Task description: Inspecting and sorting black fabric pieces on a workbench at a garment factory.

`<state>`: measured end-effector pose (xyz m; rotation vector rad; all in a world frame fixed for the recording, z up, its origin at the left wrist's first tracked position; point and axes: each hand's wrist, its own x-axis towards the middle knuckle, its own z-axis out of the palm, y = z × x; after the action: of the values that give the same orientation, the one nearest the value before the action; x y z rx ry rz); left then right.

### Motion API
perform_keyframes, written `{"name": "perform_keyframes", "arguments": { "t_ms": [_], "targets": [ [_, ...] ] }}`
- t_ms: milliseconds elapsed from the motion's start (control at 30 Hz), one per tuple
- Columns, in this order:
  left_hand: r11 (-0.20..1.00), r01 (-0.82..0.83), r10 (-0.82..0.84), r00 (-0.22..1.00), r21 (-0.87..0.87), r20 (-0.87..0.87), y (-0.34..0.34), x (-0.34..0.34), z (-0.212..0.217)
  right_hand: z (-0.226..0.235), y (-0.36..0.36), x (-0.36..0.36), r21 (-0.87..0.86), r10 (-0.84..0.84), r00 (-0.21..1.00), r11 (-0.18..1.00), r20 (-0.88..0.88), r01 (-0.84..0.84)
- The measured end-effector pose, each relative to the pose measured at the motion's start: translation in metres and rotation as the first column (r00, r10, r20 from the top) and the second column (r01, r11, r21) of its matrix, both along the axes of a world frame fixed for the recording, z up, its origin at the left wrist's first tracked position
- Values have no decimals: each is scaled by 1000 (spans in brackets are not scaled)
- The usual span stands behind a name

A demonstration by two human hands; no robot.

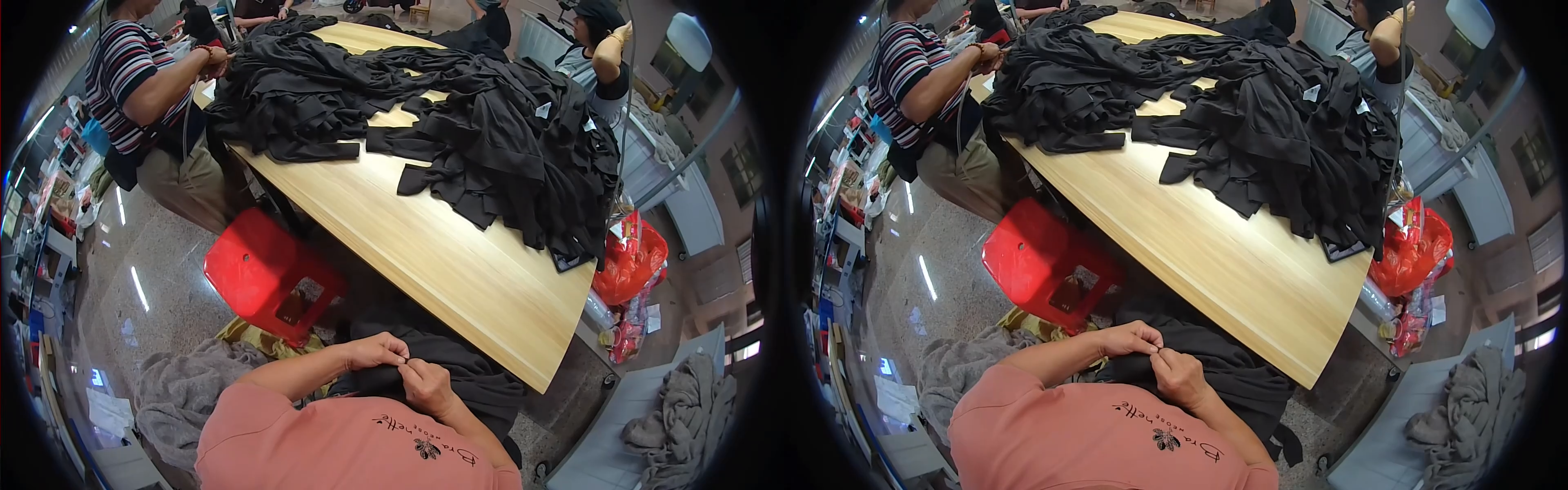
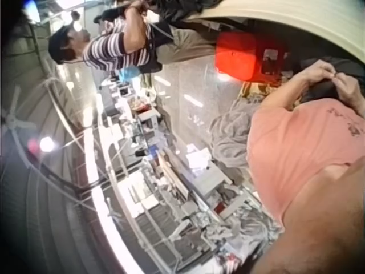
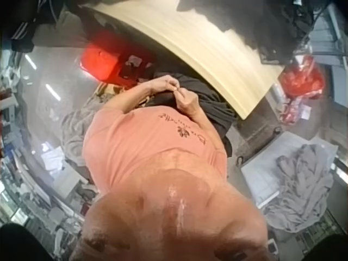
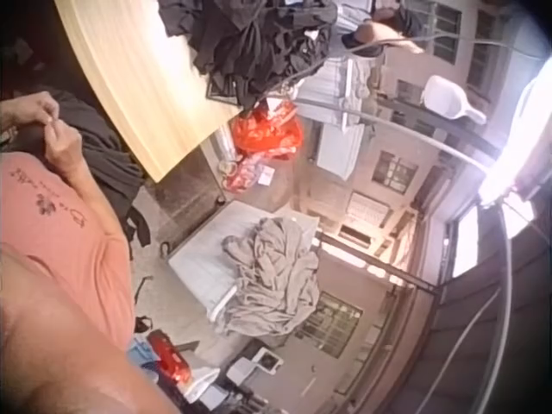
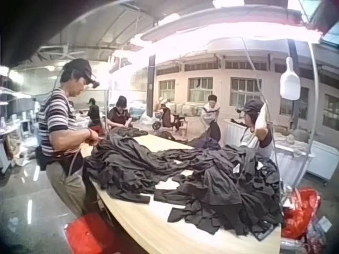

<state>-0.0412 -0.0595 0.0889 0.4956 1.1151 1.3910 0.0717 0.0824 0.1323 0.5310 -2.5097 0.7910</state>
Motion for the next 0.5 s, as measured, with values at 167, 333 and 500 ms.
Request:
{"name": "perform_keyframes", "arguments": {
  "t_ms": [167, 333, 500],
  "targets": [
    [1000, 4, -3, 999, 24, -35, -2, -1, 15, 2, -1, 2, -57, -45, 997, 997, -59, 42],
    [999, -32, 33, 997, 19, -63, -4, -1, 7, -4, 0, -1, -14, -33, 998, 999, -45, 32],
    [999, -45, 43, 994, -16, -97, -5, -1, 7, -6, 2, -2, -57, -22, 997, 998, 70, 26]
  ]
}}
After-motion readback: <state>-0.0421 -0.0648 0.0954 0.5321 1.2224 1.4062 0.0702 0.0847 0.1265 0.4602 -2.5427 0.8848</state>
